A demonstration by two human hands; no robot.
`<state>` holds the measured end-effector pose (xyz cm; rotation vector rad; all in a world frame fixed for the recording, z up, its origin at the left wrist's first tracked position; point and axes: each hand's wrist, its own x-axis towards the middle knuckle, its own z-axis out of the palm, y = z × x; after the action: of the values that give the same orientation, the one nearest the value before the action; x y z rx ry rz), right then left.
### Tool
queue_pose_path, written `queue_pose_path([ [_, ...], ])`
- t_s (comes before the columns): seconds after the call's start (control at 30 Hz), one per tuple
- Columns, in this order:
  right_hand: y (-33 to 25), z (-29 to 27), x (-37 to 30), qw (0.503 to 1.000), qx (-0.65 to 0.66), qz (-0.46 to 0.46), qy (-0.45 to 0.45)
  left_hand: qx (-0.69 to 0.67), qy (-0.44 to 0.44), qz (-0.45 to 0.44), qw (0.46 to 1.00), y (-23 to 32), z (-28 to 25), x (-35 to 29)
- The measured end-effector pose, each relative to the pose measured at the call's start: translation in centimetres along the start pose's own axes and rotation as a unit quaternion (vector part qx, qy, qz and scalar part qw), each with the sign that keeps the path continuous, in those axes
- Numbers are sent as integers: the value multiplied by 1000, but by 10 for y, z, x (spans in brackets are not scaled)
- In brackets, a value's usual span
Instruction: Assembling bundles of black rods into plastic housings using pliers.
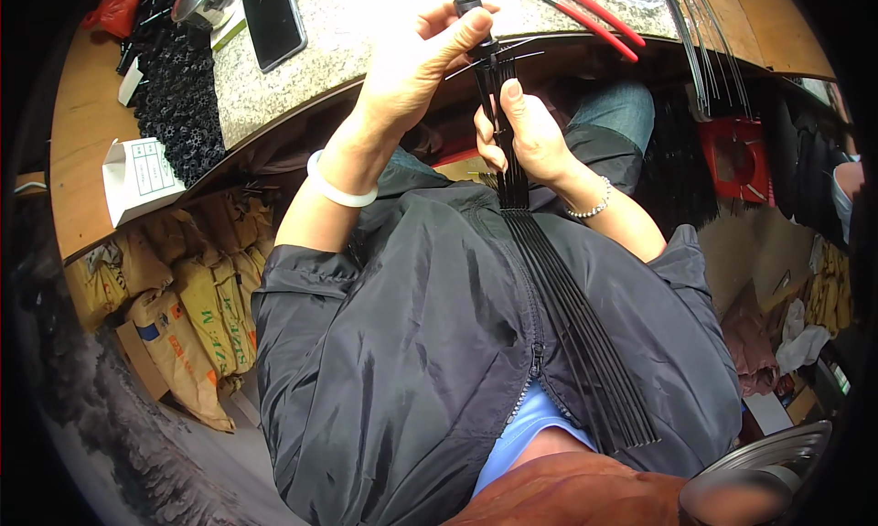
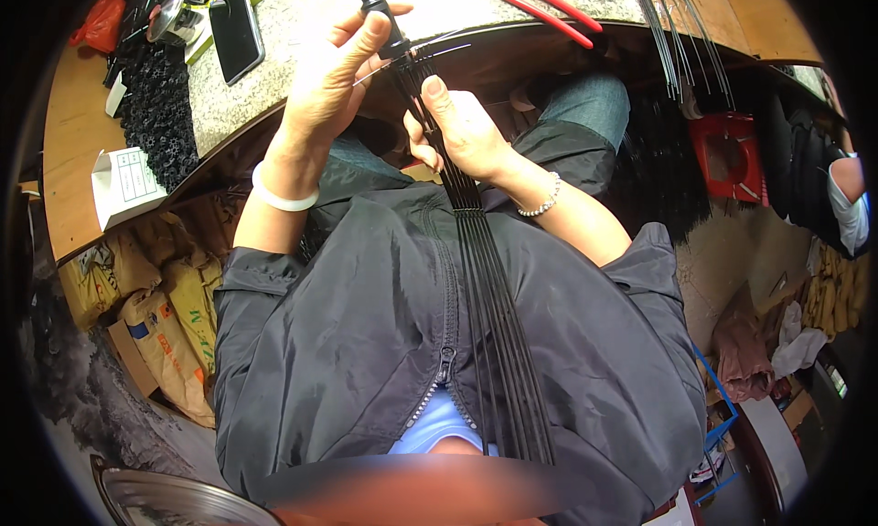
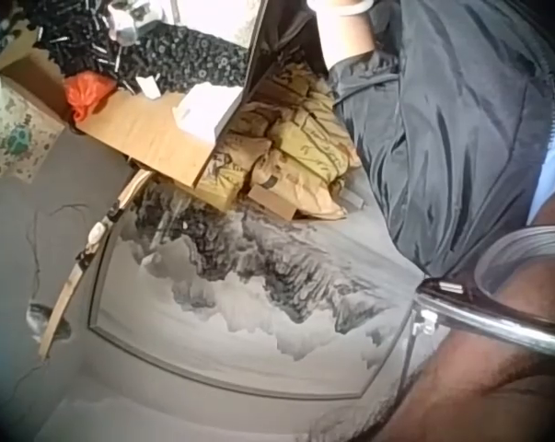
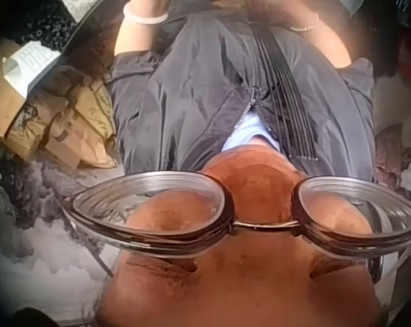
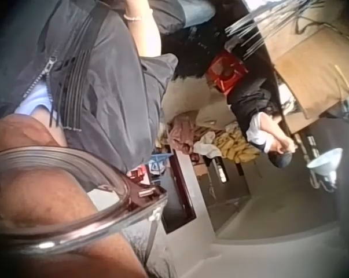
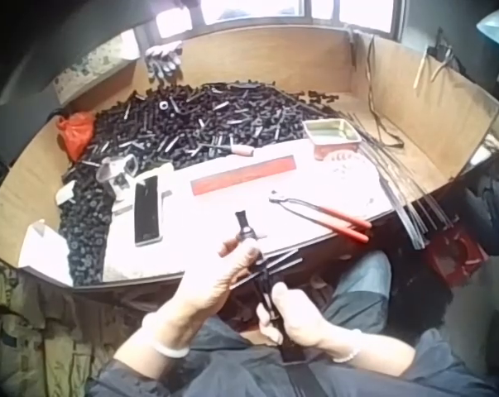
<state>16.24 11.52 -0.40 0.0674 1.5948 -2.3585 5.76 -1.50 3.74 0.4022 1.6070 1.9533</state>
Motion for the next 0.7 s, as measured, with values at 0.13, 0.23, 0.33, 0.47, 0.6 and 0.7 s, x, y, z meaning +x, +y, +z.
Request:
queue_pose_path([
  [0.13,-1,1,-1,1000,-5,4,2,-28,-73,36,996,7,2,-4],
  [0.23,0,0,-1,1000,-2,5,2,-43,-92,20,995,6,-3,-5],
  [0.33,-1,0,0,1000,-1,3,-2,-34,-86,22,995,3,-5,-5],
  [0.47,-1,1,-1,1000,-8,2,-3,-31,-75,59,995,0,-4,-3],
  [0.6,-2,1,-1,1000,-7,2,-5,-12,-80,79,994,-3,-6,-2],
  [0.7,-3,1,-1,1000,-5,8,-6,-46,-78,37,995,0,-4,-4],
])
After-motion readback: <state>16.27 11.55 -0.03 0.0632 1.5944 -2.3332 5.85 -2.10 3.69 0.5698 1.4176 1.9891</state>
